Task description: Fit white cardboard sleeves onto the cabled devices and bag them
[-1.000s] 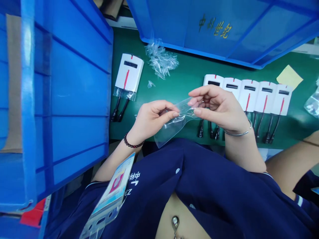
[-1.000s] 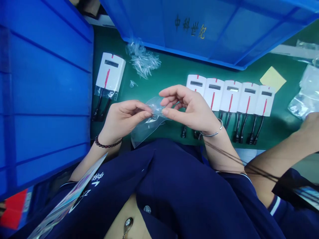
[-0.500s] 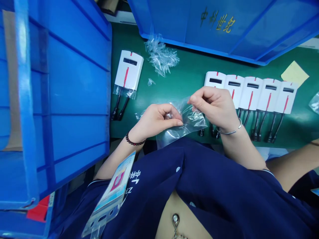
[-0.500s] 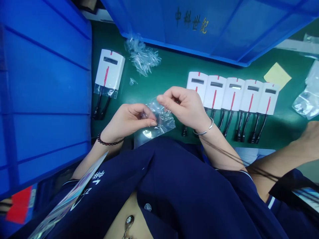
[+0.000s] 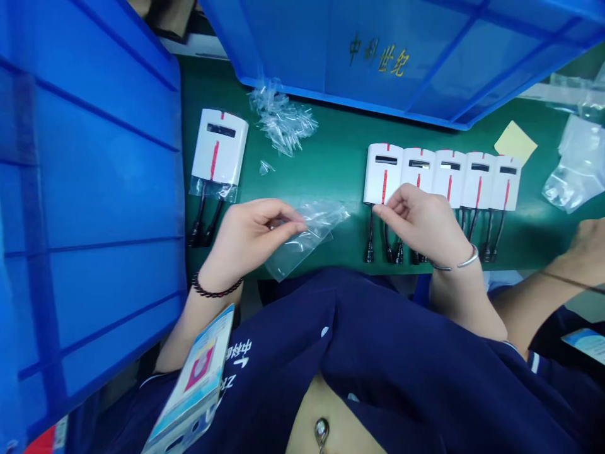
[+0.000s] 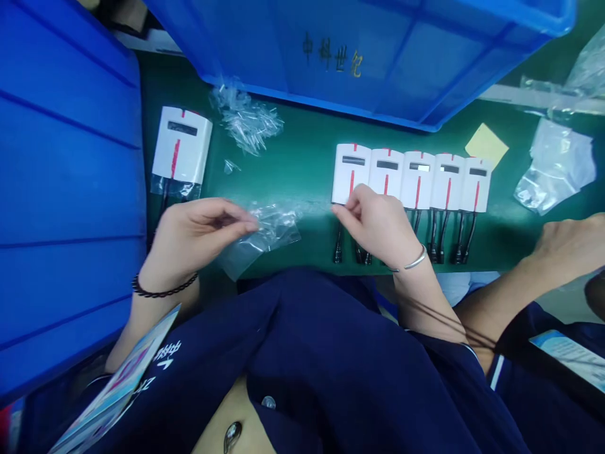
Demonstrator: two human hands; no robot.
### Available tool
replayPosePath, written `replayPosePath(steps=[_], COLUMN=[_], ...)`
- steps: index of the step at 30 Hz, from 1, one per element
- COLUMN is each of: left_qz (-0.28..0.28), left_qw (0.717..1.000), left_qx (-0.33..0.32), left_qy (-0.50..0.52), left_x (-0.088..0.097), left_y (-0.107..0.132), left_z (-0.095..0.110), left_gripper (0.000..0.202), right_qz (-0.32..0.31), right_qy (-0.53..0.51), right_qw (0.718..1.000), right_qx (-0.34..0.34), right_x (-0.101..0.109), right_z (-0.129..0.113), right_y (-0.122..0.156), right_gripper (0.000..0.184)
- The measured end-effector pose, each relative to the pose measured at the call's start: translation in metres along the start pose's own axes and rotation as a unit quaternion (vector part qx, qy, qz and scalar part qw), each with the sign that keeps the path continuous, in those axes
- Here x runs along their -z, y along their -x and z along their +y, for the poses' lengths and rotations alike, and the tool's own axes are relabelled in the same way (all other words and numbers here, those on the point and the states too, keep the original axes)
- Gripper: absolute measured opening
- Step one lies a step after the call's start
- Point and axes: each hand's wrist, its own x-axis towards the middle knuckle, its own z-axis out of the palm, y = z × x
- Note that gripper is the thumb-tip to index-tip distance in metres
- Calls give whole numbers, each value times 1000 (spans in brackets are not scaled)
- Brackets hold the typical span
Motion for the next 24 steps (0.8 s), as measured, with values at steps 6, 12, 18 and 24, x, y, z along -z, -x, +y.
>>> replayPosePath(steps=[6,12,18,24], left_qz=[32,32,-19,-61], left_qw=[999,998,985,968], left_qx=[5,17,28,55], left_qy=[32,52,171,236], left_x=[4,5,5,5], left_y=[-4,-3,-4,-7], left_z=[-4,-9,-15,-12], left_gripper=[6,9,15,17], right_qz=[-52,29,-19,-144], right_qy=[224,-172,-652,-706], right_qw=[965,969,693,643], right_qx=[-129,-174,-309,-259], right_x=[-27,-47,-44,-35], right_z=[-1,11,10,7], right_y=[7,19,32,22], right_gripper=[44,48,47,35])
